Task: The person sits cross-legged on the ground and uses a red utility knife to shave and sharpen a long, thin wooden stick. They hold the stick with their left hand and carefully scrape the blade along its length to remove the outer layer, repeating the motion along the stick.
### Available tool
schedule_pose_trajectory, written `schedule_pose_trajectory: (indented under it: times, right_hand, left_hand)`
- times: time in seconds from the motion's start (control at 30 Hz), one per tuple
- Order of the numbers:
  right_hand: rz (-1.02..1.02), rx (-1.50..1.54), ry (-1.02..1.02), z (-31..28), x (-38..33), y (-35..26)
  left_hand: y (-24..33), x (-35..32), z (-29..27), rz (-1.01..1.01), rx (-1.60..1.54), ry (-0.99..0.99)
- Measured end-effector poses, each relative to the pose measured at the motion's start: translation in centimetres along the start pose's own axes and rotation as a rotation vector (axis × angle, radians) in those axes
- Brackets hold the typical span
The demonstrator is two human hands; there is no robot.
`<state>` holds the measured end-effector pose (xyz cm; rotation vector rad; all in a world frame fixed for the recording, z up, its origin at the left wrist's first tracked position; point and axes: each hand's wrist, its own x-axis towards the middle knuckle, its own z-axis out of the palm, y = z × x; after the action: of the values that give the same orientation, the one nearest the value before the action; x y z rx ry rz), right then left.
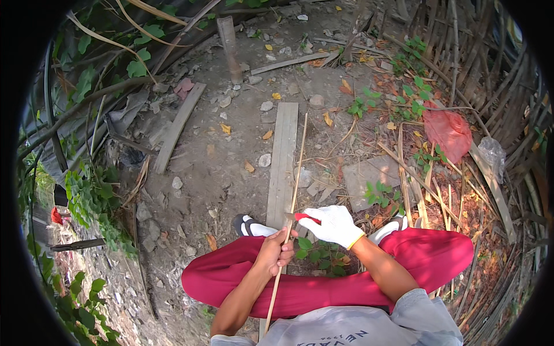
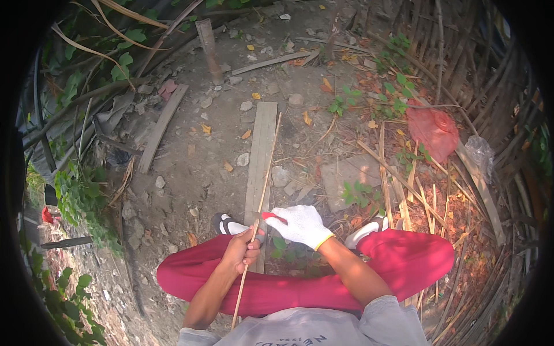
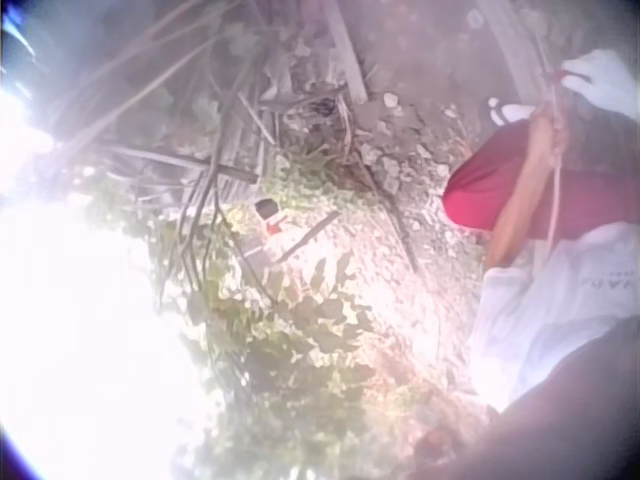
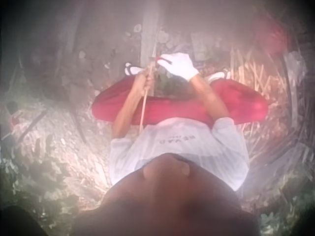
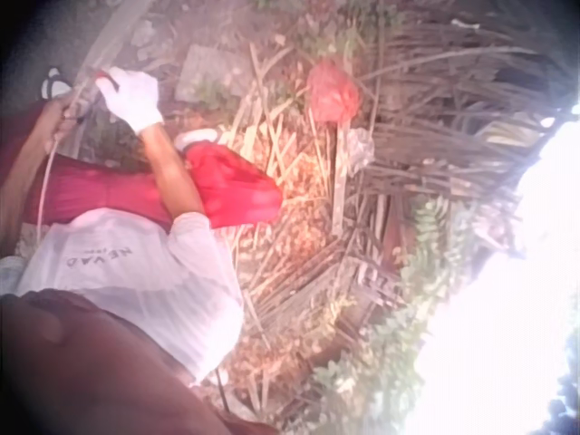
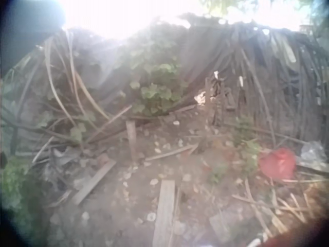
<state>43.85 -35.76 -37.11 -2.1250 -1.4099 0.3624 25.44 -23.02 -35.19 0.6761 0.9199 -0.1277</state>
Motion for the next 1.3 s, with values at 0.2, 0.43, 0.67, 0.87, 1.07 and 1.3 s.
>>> schedule_pose_trajectory:
  times: [0.2, 0.43, 0.67, 0.87, 1.07, 1.3]
  right_hand:
    - [0.249, -0.081, -0.073, 0.8, 2.0, 0.9]
    - [0.472, -0.090, -0.023, -0.3, 2.0, 10.8]
    - [0.667, -0.126, 0.082, 0.4, 1.3, 16.6]
    - [0.766, 0.083, 0.219, -0.9, 1.5, 17.6]
    - [0.532, 0.133, -0.081, -3.6, 1.2, 5.5]
    - [0.177, 0.284, -0.078, -4.2, -1.5, -1.2]
  left_hand:
    - [-1.2, -1.3, -0.2, -0.042, 0.054, 0.016]
    - [-4.8, -7.3, -0.8, -0.238, 0.124, 0.003]
    - [-5.9, -15.1, -1.5, -0.305, 0.178, 0.109]
    - [-3.4, -16.5, 0.4, -0.061, 0.232, 0.226]
    - [-2.4, -9.8, 0.3, -0.021, 0.061, 0.151]
    - [-1.5, -5.1, 0.8, 0.079, 0.079, 0.062]
